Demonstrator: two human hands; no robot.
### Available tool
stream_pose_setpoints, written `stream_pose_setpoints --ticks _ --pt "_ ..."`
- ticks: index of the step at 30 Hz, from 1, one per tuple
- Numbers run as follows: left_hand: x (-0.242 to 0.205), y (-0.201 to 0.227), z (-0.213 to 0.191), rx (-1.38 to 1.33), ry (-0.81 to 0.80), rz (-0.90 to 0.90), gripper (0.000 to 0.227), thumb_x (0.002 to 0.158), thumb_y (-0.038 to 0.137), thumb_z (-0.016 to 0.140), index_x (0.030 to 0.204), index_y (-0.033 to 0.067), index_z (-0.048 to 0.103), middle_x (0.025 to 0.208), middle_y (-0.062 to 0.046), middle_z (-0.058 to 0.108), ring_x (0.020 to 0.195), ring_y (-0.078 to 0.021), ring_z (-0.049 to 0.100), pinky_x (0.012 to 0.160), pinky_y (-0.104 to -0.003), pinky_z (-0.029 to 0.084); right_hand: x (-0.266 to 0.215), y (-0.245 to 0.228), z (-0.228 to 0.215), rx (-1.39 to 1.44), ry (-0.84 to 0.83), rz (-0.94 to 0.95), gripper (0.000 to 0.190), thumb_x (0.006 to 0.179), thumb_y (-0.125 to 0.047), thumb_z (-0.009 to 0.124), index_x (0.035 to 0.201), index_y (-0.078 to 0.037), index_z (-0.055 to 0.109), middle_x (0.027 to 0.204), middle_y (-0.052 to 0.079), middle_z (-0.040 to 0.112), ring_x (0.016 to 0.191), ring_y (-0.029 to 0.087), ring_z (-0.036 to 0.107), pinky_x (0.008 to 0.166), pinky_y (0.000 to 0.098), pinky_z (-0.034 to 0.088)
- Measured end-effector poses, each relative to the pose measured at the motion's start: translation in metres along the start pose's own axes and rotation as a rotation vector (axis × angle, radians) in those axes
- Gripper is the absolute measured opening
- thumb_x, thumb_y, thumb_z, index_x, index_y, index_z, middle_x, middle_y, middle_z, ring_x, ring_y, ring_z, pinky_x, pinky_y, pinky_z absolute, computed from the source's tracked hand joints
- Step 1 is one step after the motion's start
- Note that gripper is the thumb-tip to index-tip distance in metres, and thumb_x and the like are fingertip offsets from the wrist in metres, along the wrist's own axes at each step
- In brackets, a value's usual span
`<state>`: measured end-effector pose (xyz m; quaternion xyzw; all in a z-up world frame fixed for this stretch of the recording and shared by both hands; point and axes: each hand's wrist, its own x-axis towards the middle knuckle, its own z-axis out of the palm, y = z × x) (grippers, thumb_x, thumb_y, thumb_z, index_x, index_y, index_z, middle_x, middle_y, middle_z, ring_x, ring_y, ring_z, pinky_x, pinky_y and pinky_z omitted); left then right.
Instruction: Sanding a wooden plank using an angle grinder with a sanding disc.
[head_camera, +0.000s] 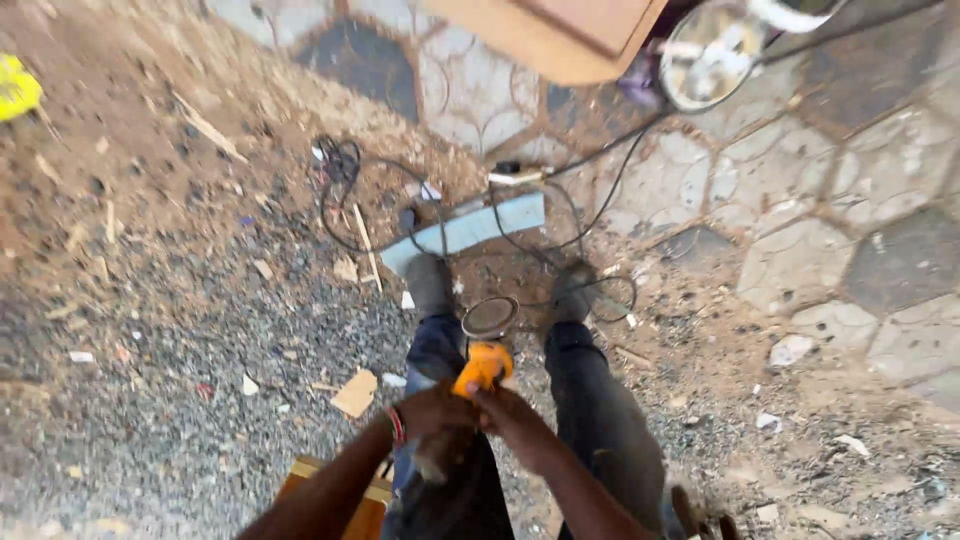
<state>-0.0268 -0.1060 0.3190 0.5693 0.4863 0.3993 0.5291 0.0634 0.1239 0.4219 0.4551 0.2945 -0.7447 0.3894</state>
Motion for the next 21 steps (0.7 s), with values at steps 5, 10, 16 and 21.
stream_pose_setpoints --ticks 5,10,16,21 --pt "0.056 0.187 -0.103 -0.413 0.282 -1.177 0.092 0.078 0.073 0.084 0.159 0.0356 0.065 0.141 -0.006 0.088 0.127 -0.0292 0.084 0.103 -0.047 0.062 -0.059 -0.042 0.059 0.357 0.175 -0.176 0.057 0.092 -0.033 0.091 0.142 -0.008 0.082 0.128 0.012 0.091 0.119 0.03 0.087 0.1 0.0449 0.068" --pt "0.049 0.193 -0.141 -0.082 0.253 -1.083 0.085 0.09 0.076 0.084 0.146 0.0212 0.051 0.129 -0.022 0.079 0.122 -0.053 0.081 0.095 -0.065 0.064 -0.064 -0.048 0.053 -0.466 0.744 -0.741 0.075 0.091 -0.06 0.096 0.145 -0.02 0.062 0.142 0.009 0.058 0.135 0.03 0.063 0.119 0.0501 0.051" --pt "0.026 0.288 -0.219 0.037 0.193 -0.983 0.087 0.089 0.073 0.085 0.159 0.0287 0.059 0.125 -0.024 0.085 0.122 -0.0511 0.084 0.104 -0.063 0.068 -0.055 -0.026 0.061 -0.472 0.714 -1.26 0.054 0.115 -0.031 0.081 0.163 -0.015 0.063 0.149 0.031 0.06 0.136 0.052 0.063 0.115 0.0665 0.048" --pt "0.012 0.349 -0.261 -0.118 0.156 -0.825 0.106 0.083 0.074 0.084 0.173 0.0271 0.055 0.135 -0.027 0.085 0.133 -0.0528 0.08 0.115 -0.065 0.063 -0.117 -0.079 0.145 0.68 0.037 -0.78 0.067 0.108 -0.025 0.072 0.169 -0.002 0.058 0.174 0.034 0.063 0.154 0.053 0.065 0.134 0.076 0.042"
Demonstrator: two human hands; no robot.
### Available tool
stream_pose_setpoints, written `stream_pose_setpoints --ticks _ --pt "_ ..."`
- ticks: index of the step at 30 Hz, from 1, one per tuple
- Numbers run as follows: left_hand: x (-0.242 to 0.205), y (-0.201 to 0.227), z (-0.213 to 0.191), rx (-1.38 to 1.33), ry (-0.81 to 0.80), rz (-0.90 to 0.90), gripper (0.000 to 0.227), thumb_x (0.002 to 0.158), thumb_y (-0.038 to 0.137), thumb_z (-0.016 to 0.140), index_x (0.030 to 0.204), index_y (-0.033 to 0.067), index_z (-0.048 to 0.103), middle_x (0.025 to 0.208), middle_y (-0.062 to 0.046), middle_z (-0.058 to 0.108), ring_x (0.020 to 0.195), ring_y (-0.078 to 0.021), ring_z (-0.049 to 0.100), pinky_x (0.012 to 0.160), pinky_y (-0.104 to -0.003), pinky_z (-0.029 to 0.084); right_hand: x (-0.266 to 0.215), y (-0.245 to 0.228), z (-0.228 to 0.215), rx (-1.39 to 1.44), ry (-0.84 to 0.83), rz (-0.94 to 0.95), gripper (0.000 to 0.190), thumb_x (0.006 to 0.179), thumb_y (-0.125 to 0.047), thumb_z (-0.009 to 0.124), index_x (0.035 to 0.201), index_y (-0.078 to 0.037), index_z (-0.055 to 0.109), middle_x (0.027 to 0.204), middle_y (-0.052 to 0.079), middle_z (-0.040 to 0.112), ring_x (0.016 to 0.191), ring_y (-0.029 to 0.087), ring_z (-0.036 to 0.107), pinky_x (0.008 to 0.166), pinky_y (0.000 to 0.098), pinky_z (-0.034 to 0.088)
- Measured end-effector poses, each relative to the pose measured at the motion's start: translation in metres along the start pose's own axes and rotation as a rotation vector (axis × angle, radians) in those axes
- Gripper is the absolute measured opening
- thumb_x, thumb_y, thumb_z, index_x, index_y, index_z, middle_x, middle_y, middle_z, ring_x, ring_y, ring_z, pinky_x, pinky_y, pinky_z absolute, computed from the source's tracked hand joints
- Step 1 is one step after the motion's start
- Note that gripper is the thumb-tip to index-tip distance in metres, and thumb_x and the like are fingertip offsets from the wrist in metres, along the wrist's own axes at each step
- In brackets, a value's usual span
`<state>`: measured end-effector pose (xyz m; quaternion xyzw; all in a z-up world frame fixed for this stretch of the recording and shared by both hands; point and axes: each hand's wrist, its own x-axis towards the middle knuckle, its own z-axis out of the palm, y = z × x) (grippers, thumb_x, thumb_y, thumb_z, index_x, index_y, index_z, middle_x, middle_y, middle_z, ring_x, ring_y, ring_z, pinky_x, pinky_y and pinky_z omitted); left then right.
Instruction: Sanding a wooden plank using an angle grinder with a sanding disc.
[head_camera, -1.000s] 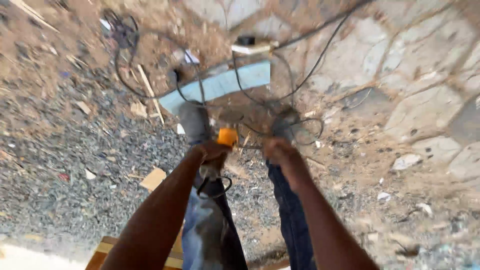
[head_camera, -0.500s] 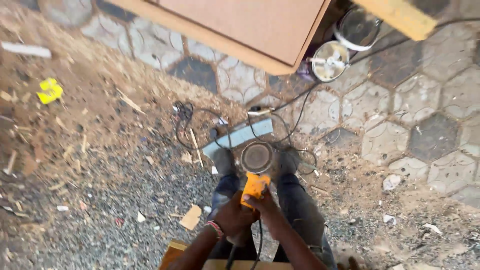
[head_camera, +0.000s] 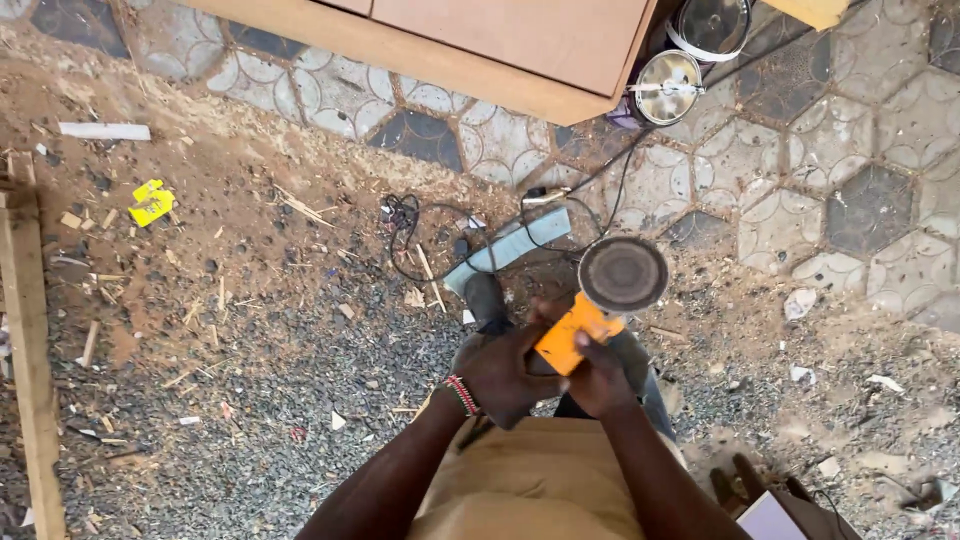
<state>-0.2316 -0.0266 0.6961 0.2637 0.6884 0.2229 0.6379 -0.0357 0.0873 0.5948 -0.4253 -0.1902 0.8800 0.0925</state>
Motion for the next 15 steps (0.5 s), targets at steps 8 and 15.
stream_pose_setpoints --ticks 8,15 --pt "0.004 -0.028 0.061 -0.98 -0.129 0.146 0.093 0.097 0.061 0.097 0.165 0.0084 0.063 0.148 -0.027 0.078 0.141 -0.0484 0.074 0.124 -0.057 0.059 -0.046 -0.05 0.123 0.047 -0.061 -0.005 0.036 0.116 -0.031 0.076 0.119 0.005 0.078 0.057 0.022 0.07 0.025 0.028 0.057 0.022 0.044 0.053" --pt "-0.034 -0.006 0.042 -1.032 -0.077 0.065 0.11 0.097 0.063 0.092 0.175 -0.0045 0.052 0.169 -0.037 0.06 0.164 -0.0473 0.054 0.138 -0.06 0.045 -0.034 -0.012 0.058 -0.198 0.298 0.11 0.064 0.11 -0.059 0.084 0.131 0.002 0.078 0.096 0.03 0.086 0.027 0.023 0.056 0.023 0.0361 0.05"
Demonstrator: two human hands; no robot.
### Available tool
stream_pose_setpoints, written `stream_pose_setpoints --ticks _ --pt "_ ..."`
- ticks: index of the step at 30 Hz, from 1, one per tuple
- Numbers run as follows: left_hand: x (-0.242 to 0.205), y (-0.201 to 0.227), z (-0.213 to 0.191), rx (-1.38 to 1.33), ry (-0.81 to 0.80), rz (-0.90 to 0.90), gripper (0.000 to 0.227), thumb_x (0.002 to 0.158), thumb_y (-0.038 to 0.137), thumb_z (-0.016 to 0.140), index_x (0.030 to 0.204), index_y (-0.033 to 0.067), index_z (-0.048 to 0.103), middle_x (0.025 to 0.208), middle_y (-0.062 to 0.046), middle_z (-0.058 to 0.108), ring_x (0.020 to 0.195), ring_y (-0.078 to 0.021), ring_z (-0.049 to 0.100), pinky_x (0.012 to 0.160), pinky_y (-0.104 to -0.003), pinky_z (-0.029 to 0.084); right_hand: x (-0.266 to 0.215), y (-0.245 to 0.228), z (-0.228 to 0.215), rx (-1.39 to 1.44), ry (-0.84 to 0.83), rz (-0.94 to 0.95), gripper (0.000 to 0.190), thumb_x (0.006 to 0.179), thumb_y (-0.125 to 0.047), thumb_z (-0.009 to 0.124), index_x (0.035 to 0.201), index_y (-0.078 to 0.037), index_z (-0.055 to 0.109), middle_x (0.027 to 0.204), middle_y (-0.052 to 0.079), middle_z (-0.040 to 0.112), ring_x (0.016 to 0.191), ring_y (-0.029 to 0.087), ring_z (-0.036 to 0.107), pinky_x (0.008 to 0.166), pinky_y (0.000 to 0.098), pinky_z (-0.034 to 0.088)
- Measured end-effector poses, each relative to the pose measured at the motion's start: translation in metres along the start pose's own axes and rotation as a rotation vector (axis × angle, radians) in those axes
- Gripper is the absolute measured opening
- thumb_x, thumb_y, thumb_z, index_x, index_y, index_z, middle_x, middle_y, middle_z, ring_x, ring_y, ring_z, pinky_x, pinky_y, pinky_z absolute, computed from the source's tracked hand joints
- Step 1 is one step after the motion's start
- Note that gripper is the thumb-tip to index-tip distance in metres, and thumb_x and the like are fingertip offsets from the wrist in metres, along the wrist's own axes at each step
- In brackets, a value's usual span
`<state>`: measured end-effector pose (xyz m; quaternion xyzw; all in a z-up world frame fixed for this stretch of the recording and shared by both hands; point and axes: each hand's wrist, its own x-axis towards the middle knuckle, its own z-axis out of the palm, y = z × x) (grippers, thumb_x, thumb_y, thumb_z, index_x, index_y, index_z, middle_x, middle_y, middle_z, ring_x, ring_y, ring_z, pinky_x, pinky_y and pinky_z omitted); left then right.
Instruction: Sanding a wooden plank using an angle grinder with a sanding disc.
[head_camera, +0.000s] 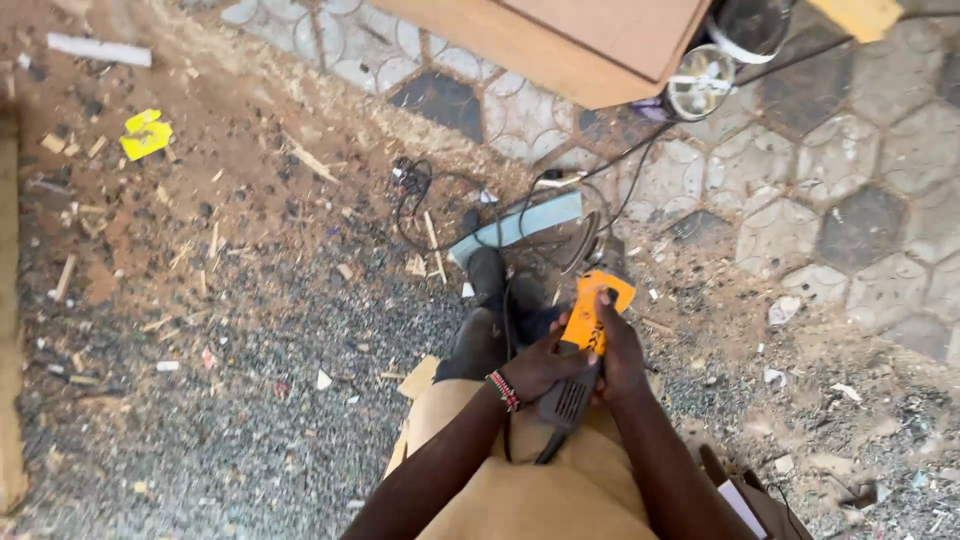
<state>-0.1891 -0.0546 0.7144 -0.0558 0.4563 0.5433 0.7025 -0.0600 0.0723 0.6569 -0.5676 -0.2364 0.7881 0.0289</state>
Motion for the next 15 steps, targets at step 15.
stream_pose_setpoints --ticks 15 --pt "0.093 -0.134 -0.033 -0.414 -0.228 -0.126 0.047 0.112 0.024 0.094 0.143 -0.0009 0.069 0.119 -0.019 0.08 0.108 -0.0302 0.085 0.1 -0.053 0.072 0.01 -0.007 -0.033 0.07 -0.093 0.175 0.059 0.106 -0.057 0.084 0.131 -0.003 0.088 0.064 0.012 0.076 0.03 0.023 0.055 0.037 0.0371 0.052"
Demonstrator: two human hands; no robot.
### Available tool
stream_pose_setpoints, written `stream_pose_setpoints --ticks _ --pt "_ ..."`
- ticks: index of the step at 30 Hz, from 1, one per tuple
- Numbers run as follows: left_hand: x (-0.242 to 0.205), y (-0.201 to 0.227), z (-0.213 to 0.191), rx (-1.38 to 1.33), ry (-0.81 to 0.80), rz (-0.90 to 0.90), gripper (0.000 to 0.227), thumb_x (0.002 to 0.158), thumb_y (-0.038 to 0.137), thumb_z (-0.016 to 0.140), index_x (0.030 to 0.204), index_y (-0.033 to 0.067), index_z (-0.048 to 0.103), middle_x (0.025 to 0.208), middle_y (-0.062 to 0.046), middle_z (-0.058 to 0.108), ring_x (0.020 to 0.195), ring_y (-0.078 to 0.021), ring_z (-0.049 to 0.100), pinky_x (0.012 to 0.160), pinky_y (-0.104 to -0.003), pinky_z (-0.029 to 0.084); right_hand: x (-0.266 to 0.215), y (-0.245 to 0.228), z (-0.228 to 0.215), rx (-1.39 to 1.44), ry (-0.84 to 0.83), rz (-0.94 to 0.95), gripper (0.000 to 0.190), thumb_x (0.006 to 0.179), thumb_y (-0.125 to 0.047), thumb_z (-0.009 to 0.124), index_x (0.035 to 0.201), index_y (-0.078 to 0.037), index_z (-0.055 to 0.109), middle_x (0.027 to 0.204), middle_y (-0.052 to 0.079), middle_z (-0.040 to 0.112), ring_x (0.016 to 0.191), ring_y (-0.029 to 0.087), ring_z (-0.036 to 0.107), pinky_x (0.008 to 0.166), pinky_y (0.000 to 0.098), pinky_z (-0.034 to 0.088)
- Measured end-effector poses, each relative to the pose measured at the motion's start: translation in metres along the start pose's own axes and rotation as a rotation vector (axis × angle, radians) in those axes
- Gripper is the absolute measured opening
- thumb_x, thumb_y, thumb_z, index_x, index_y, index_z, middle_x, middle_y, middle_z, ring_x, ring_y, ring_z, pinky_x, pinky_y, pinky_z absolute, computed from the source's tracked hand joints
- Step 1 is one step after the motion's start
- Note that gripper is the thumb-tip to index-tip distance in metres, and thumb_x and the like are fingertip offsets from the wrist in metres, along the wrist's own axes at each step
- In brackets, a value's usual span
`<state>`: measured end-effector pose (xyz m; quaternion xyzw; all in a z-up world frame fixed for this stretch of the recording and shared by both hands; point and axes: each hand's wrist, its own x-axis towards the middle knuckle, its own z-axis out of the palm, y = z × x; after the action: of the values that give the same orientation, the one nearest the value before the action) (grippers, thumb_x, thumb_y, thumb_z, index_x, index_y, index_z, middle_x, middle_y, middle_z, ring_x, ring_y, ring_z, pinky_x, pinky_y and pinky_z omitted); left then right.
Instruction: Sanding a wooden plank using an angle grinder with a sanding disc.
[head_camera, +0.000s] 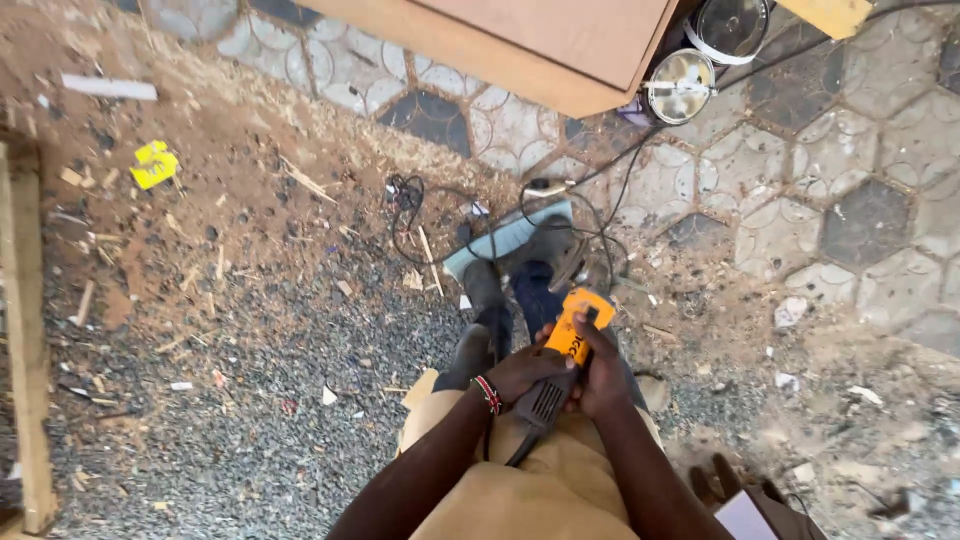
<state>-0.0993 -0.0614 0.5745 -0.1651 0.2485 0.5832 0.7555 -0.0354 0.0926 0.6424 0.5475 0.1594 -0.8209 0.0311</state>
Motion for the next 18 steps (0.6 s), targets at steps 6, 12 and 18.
stream_pose_setpoints --ticks 6,12,18 --pt "0.02 0.047 0.032 0.098 0.101 -0.127 0.049 0.107 0.024 0.102 0.124 -0.0034 0.065 0.103 -0.028 0.078 0.093 -0.0349 0.083 0.085 -0.053 0.074 0.0 -0.032 -0.011 0.151 0.084 -0.018 0.052 0.107 -0.049 0.087 0.136 -0.005 0.079 0.104 0.02 0.087 0.065 0.031 0.075 0.072 0.0474 0.065" --pt "0.045 0.104 0.119 0.518 0.18 -0.268 0.09 0.101 0.064 0.097 0.149 -0.0049 0.063 0.138 -0.028 0.077 0.132 -0.0347 0.072 0.12 -0.052 0.06 -0.001 -0.091 -0.023 0.367 0.032 -0.062 0.036 0.107 -0.037 0.088 0.123 -0.006 0.08 0.113 0.018 0.089 0.083 0.032 0.084 0.095 0.0497 0.068" --pt "0.074 0.159 0.218 0.951 0.271 -0.291 0.105 0.1 0.088 0.08 0.152 -0.0024 0.076 0.148 -0.031 0.077 0.146 -0.0455 0.07 0.127 -0.054 0.056 0.044 -0.143 -0.063 0.346 0.033 -0.183 0.024 0.103 -0.025 0.092 0.112 -0.006 0.08 0.109 0.016 0.09 0.107 0.035 0.089 0.107 0.0531 0.069"
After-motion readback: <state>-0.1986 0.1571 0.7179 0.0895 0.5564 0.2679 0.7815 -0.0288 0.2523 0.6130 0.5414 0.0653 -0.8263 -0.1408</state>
